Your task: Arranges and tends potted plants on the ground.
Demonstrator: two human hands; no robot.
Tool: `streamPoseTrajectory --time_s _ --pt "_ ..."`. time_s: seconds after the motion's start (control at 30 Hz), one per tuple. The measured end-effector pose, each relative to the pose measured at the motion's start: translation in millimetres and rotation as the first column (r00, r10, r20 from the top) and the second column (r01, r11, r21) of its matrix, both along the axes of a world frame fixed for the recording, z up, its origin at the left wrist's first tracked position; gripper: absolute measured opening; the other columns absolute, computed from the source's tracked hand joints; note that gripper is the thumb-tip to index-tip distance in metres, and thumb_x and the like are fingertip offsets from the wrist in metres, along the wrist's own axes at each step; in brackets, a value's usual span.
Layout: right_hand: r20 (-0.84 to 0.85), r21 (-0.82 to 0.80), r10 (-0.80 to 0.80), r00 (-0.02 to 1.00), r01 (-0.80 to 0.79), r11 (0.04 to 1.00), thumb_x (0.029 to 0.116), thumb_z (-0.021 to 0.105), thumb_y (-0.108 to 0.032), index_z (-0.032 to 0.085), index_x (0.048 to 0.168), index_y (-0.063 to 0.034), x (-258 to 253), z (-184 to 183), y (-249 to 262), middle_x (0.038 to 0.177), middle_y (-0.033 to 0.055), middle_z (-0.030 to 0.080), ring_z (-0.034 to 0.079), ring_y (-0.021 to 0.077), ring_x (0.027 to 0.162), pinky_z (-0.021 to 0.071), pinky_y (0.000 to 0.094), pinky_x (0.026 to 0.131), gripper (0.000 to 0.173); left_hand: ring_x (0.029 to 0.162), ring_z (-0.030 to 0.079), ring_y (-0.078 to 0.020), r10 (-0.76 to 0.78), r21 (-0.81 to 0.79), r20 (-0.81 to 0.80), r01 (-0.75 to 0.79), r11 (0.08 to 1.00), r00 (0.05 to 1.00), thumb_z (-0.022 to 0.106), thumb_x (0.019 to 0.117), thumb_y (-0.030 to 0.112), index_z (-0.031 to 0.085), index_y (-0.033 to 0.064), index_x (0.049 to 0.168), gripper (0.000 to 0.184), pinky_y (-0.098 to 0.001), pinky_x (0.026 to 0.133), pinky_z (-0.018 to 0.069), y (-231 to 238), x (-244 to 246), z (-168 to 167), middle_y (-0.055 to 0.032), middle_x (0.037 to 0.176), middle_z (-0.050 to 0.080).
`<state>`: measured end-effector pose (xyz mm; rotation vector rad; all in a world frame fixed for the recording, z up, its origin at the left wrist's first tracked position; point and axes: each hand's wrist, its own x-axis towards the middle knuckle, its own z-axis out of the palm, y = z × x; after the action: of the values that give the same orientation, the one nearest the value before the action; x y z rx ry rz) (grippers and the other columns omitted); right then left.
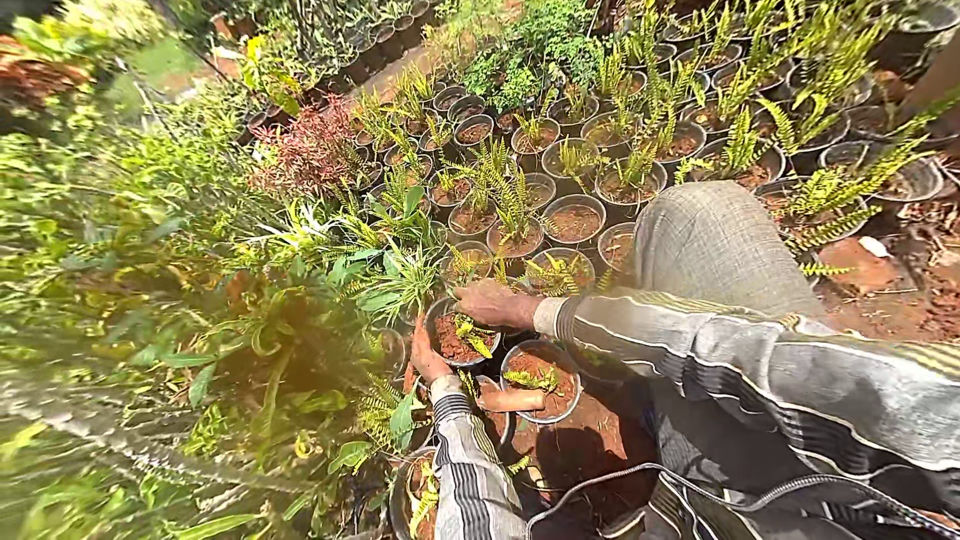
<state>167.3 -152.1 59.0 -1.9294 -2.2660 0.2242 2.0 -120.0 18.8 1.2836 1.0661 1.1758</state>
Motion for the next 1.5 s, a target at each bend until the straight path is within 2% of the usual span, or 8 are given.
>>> streamPoseTrajectory --time_s 0.5,0.63,0.77,0.97,1.17,1.27,1.4,1.5 --pt "-0.155 -0.071 -0.137 0.978 0.127 0.989 0.1015 0.056 -0.012 0.070 0.109 0.0016 2.4 18.6 10.8 0.112 0.0206 0.070 0.068 0.0407 0.106 0.0513 0.0608 0.085 0.021 0.142 0.049 -0.0200 0.034 -0.059 0.031 -0.032 0.998 0.999 0.030 0.1111 0.014 0.055 -0.0055 0.142 0.043 -0.0326 0.120 0.0337 -1.4 4.7 8.3 -0.0173 0.149 0.055" --pt "-0.150 -0.120 -0.218 0.964 0.202 0.972 0.0929 0.071 -0.019 0.070 0.114 -0.0007 19.2 46.9 20.3 0.117 0.0208 0.070 0.066 0.0408 0.112 0.0501 0.0616 0.088 0.028 0.141 0.049 -0.0207 0.034 -0.039 0.037 -0.032 0.999 0.999 0.030 0.1110 0.012 0.055 -0.0066 0.141 0.043 -0.0321 0.119 0.0343 -0.2 5.1 5.6 -0.0182 0.149 0.055" --pt "-0.337 -0.101 -0.356 0.872 0.342 0.934 0.0915 0.070 -0.014 0.070 0.122 -0.0018 51.6 91.5 28.9 0.123 0.0215 0.068 0.063 0.0402 0.119 0.0486 0.0620 0.097 0.033 0.140 0.051 -0.0190 0.037 -0.054 0.037 -0.035 0.998 0.999 0.031 0.1113 0.014 0.056 -0.0048 0.141 0.043 -0.0320 0.118 0.0357 3.3 5.0 4.2 -0.0165 0.147 0.057" --pt "-0.329 -0.425 -0.338 0.882 0.182 0.887 0.0931 0.073 -0.014 0.066 0.106 0.0036 54.8 126.8 9.8 0.090 0.0169 0.068 0.067 0.0271 0.076 0.0544 0.0482 0.071 0.023 0.136 0.054 -0.0184 0.050 -0.060 0.006 -0.050 0.997 0.999 0.033 0.1107 0.013 0.059 -0.0035 0.138 0.041 -0.0323 0.116 0.0386 12.0 -2.7 6.1 -0.0161 0.144 0.059" --pt "-0.230 -0.554 -0.231 0.945 0.068 0.830 0.0914 0.074 -0.015 0.065 0.105 0.0044 33.1 95.8 1.0 0.086 0.0182 0.065 0.064 0.0307 0.075 0.0510 0.0524 0.068 0.025 0.130 0.055 -0.0251 -0.015 -0.050 -0.164 0.007 0.999 0.986 0.043 0.1062 0.006 0.060 -0.0053 0.135 0.035 -0.0407 0.111 0.0406 31.1 -18.5 21.1 -0.0211 0.140 0.059" --pt "-0.284 -0.531 -0.237 0.929 0.053 0.846 0.0933 0.073 -0.015 0.065 0.103 0.0058 16.1 78.9 1.3 0.088 0.0185 0.065 0.064 0.0302 0.077 0.0516 0.0508 0.070 0.024 0.132 0.055 -0.0295 -0.066 -0.030 -0.404 0.059 0.998 0.913 0.042 0.1051 -0.001 0.065 -0.0024 0.131 0.034 -0.0471 0.113 0.0398 31.3 -15.5 39.6 -0.0208 0.139 0.061" --pt "-0.250 -0.538 -0.303 0.920 0.128 0.833 0.0957 0.067 -0.012 0.063 0.112 0.0108 1.6 77.7 -6.9 0.109 0.0276 0.064 0.065 0.0406 0.102 0.0505 0.0590 0.086 0.028 0.145 0.041 -0.0411 -0.143 0.148 -0.752 0.376 0.915 0.644 0.053 0.0899 -0.012 0.069 0.0000 0.125 0.041 -0.0597 0.120 0.0277 25.0 -23.6 62.5 -0.0225 0.152 0.049" --pt "-0.285 -0.529 -0.325 0.902 0.135 0.838 0.0953 0.067 -0.012 0.064 0.098 0.0096 8.3 77.0 -5.5 0.096 0.0243 0.064 0.064 0.0367 0.089 0.0502 0.0557 0.078 0.022 0.151 0.032 -0.0400 -0.249 0.057 -0.848 0.547 0.835 0.468 0.066 0.0837 -0.007 0.060 0.0040 0.141 0.059 -0.0660 0.122 0.0136 21.6 -25.8 89.5 -0.0202 0.154 0.048"
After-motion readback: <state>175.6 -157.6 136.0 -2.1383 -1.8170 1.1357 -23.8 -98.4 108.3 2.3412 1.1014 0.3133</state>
